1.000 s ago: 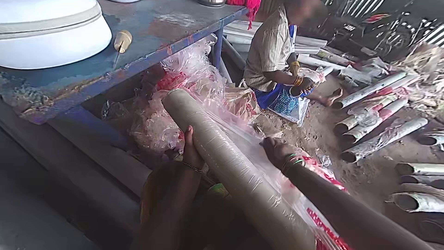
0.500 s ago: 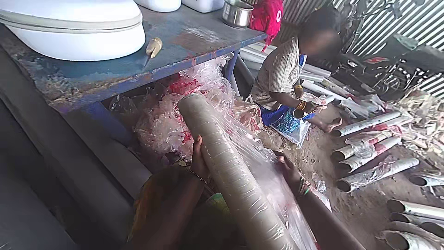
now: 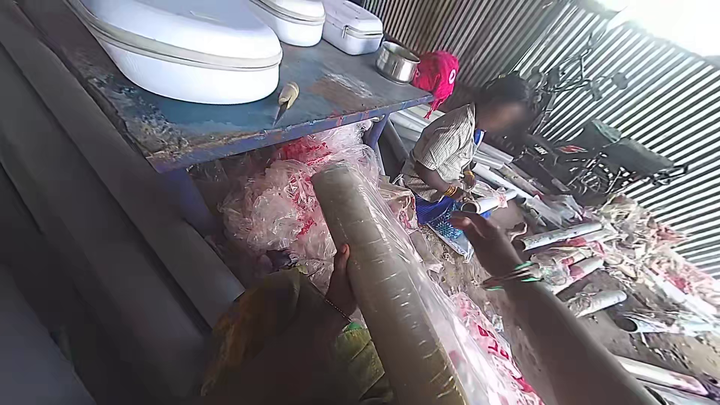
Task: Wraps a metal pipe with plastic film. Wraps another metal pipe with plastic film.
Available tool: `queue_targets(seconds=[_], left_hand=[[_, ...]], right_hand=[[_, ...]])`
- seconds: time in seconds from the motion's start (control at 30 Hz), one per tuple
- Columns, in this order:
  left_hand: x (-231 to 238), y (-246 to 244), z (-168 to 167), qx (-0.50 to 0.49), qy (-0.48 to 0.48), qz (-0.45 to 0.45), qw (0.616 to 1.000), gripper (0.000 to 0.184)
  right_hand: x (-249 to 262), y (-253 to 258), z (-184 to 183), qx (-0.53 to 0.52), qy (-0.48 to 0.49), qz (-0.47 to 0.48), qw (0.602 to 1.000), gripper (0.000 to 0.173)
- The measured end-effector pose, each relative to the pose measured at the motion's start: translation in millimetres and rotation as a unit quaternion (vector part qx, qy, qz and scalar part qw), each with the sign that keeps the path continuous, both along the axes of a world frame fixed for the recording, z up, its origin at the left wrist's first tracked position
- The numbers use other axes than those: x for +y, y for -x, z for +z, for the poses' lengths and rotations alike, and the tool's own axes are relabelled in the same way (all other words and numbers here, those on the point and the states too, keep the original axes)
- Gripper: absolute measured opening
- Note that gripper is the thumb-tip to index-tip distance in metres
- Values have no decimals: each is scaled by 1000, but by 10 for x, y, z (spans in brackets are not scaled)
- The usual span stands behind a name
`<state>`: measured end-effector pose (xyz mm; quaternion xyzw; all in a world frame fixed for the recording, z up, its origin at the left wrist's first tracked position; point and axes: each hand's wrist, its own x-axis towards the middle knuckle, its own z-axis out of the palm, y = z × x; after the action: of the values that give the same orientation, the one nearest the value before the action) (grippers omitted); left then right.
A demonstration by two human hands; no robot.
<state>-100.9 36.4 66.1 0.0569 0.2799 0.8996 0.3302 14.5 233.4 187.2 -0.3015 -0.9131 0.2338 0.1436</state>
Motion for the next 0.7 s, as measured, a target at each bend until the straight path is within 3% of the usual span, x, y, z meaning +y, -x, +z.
queue_targets(seconds=[0.13,0.27,0.37,0.4,0.43,0.53,0.7], left_hand=[[-119,-273,-34,21,25,-33,999,36],[-204,-353,-102,62,10,-95,994,64],[-180,-194,-208,87,-31,-128,987,111],[-151,-125,-236,79,-53,-135,986,111],[-130,-70,-248,62,-78,-138,985,101],[-196,-11,-15,-39,-85,-138,986,39],[-232,12,98,-59,-48,-113,991,35]], right_hand=[[-487,647,-38,37,16,118,992,47],[-821,968,-41,17,52,74,996,49],[-901,974,-89,60,-60,40,996,45],[-929,957,-92,70,-94,48,992,41],[-962,947,-81,61,-107,55,991,38],[-1077,990,-42,6,-112,63,992,30],[-941,1076,-21,-68,-222,85,969,35]])
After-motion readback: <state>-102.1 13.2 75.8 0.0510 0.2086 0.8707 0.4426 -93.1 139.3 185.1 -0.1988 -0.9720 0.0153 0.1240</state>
